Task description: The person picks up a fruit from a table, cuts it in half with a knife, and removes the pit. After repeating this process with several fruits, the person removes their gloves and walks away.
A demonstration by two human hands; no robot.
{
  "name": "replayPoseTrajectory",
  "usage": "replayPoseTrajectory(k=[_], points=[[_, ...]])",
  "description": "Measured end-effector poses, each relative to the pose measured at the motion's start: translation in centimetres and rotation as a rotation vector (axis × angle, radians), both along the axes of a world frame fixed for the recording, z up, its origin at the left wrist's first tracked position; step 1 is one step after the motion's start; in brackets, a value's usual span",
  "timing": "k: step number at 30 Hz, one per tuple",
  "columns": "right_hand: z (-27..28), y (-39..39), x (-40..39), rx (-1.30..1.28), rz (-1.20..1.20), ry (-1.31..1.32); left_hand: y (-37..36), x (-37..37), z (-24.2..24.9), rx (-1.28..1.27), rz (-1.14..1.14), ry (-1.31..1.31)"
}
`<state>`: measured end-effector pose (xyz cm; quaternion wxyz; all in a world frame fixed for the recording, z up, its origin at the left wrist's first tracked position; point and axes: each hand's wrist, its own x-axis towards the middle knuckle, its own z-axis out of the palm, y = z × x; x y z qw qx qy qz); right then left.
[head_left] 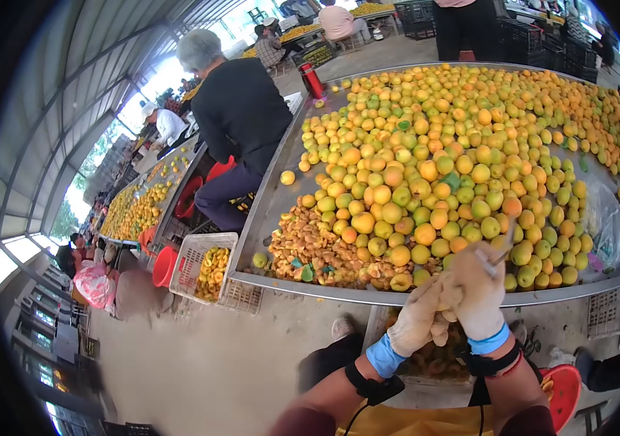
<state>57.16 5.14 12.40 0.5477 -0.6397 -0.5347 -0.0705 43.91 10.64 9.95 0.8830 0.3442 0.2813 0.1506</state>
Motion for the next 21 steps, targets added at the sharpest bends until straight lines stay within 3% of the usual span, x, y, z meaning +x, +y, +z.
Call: replayPoseTrajectory(k=[2,3,5,9,10,12,13,15,18,19,20,21], points=[[-3.7,0.5,-1.7,0.058,0.024,0.635,0.0,-0.1,-0.3,0.043,-0.024,-0.076],[-3.2,0.4,-1.1,0.061,0.011,0.634,-0.3,0.0,0.6,0.076,-0.008,-0.03],[-1.7,0.2,0.8,0.469,0.879,1.858,-0.2,0.1,1.6,0.157,-0.023,0.03],[-0.4,0.5,1.7,0.446,0.963,1.612,-0.1,0.1,0.4,0.103,-0.001,-0.066],[-1.0,0.7,0.7,0.312,0.52,1.32,0.4,-0.1,-0.1,0.093,-0.041,-0.026],[-5.8,1.9,-0.6,0.097,0.093,0.124,0.6,-0.1,-2.5,0.131,-0.053,-0.045],[-3.5,1.5,-0.7,0.101,0.076,0.119,0.5,-0.4,-3.2,0.058,-0.052,-0.164],[0.9,-0.1,-1.1,-0.01,0.446,1.011,0.8,-0.5,-3.3,0.055,-0.063,-0.122],[-1.3,0.7,-0.5,0.23,0.499,1.153,0.8,-0.6,-2.3,0.043,-0.076,-0.084],[-1.1,0.7,-0.2,0.088,0.35,0.808,0.9,-0.7,-2.4,0.038,-0.097,-0.072],[-0.6,0.6,0.0,0.088,0.349,0.809,1.0,-0.8,-2.7,0.033,-0.117,-0.058],[1.8,0.2,-0.1,-0.118,0.459,0.926,1.0,-0.8,-3.6,0.029,-0.118,-0.056]])
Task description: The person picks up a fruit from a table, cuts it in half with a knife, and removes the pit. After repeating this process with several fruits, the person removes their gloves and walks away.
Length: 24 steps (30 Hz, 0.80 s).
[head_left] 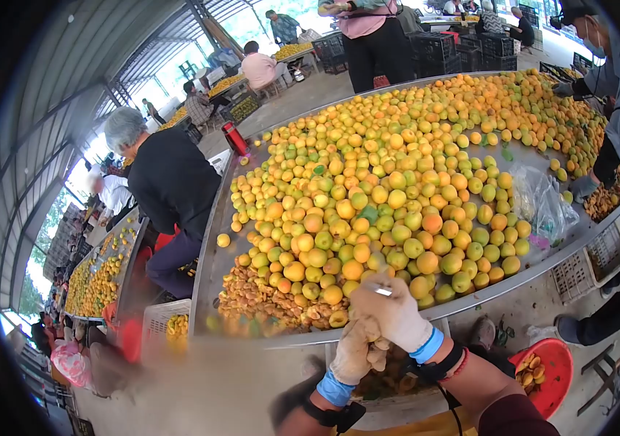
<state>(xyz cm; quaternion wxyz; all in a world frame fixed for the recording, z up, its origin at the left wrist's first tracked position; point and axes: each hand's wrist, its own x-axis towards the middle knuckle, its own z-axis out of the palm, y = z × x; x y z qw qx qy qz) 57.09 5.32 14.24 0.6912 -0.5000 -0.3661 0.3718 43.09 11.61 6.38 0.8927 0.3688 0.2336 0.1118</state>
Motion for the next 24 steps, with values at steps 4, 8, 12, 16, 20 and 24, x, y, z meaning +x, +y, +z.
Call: replayPoseTrajectory(k=[4,8,12,16,20,24], points=[[-3.4,1.5,-0.2,0.038,0.103,0.076,-0.4,-0.5,-0.2,0.163,0.024,0.016],[-3.9,1.7,0.8,0.243,0.055,0.649,0.3,0.8,2.6,0.138,0.045,0.087],[-2.2,1.5,1.1,0.27,0.081,0.705,0.8,1.7,3.8,-0.216,0.038,0.108],[-1.4,1.7,1.1,0.273,0.09,0.76,1.1,1.9,2.0,-0.25,0.037,0.031],[-2.4,2.3,1.5,0.295,0.011,0.882,1.6,1.6,0.8,-0.244,-0.077,-0.093],[-2.5,2.7,1.4,0.223,-0.03,0.738,0.2,2.8,2.1,0.053,0.189,0.103]])
